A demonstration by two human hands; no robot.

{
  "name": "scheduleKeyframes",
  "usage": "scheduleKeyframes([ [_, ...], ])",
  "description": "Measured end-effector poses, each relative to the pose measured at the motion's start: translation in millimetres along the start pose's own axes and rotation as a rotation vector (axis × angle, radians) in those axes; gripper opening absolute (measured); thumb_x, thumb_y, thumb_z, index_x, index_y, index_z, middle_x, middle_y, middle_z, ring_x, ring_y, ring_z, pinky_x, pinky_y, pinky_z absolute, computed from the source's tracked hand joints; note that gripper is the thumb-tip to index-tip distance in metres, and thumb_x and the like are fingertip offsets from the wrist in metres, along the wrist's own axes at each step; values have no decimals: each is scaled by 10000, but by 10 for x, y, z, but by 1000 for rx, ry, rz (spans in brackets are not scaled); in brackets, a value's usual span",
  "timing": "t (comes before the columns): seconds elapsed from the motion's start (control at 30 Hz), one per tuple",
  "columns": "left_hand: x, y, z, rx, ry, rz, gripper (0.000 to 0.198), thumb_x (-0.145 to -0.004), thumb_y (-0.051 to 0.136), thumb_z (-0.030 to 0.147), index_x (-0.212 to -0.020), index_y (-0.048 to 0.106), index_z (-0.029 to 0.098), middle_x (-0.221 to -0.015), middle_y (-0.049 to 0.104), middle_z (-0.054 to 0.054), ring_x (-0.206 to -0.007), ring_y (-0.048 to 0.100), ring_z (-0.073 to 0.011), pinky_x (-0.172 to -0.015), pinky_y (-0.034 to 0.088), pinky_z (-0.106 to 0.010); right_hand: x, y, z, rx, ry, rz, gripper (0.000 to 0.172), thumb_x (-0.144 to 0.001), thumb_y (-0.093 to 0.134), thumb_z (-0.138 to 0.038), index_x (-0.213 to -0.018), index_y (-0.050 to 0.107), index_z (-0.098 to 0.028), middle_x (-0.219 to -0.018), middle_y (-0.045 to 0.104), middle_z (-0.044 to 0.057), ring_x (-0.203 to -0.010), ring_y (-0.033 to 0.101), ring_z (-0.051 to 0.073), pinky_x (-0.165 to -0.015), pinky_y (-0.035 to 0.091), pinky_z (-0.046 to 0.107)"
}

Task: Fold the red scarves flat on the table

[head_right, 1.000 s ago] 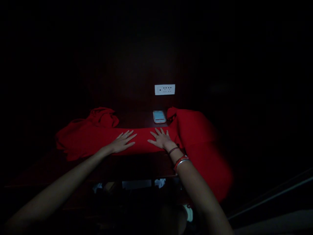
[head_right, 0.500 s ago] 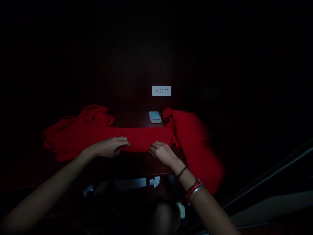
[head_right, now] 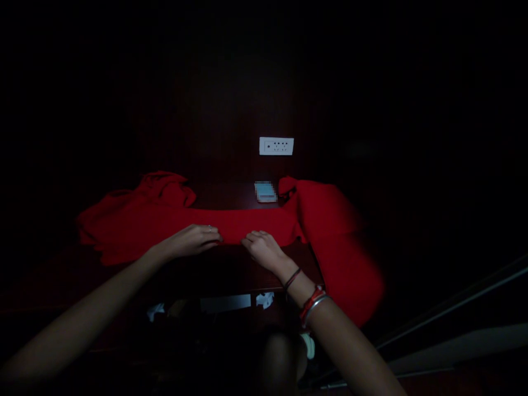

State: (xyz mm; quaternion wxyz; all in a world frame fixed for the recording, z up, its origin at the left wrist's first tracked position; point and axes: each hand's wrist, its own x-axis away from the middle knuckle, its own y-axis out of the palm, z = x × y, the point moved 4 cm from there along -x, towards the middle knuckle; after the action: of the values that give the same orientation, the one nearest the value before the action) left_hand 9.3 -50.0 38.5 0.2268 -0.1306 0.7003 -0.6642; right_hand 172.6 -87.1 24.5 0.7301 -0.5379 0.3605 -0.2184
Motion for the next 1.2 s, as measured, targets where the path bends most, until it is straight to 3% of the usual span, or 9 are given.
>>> scheduleKeyframes([
  [0.3,2,-46,53,-6,-4,14,160,-815,389,212,-896,527,202,-868,510,-13,-785,480,-117,-706,356,-210,5,-26,-1,14,42,35,174,-833,388,-182,-824,560,-164,-792,561,50,-724,465,137,-672,314,251],
  [0.43,14,-52,34,-68,-34,-13,163,-814,378,211,-854,536,196,-832,521,-16,-759,488,-124,-700,358,-220,6,-10,5,-7,39,47,210,-848,349,-193,-829,557,-166,-792,552,51,-727,459,136,-687,322,246],
  [0.67,-4,-15,67,-185,8,-7,241,-766,345,60,-855,526,192,-837,507,-38,-789,476,-145,-696,365,-237,62,-13,57,-73,-33,47,190,-836,377,-179,-915,550,-175,-842,546,42,-778,456,129,-719,338,226],
  [1.0,370,-34,-80,-218,-127,-14,246,-776,345,73,-898,514,204,-857,504,-35,-796,480,-140,-699,386,-232,71,-28,85,-16,24,85,188,-842,363,-182,-815,549,-171,-795,527,37,-717,433,128,-644,324,225],
  [1.2,369,1,-40,-292,-183,43,230,-786,336,63,-893,504,177,-880,494,-52,-823,460,-152,-725,389,-250,59,-17,88,-2,62,81,165,-832,382,-160,-794,542,-166,-785,519,43,-710,427,131,-628,313,229],
])
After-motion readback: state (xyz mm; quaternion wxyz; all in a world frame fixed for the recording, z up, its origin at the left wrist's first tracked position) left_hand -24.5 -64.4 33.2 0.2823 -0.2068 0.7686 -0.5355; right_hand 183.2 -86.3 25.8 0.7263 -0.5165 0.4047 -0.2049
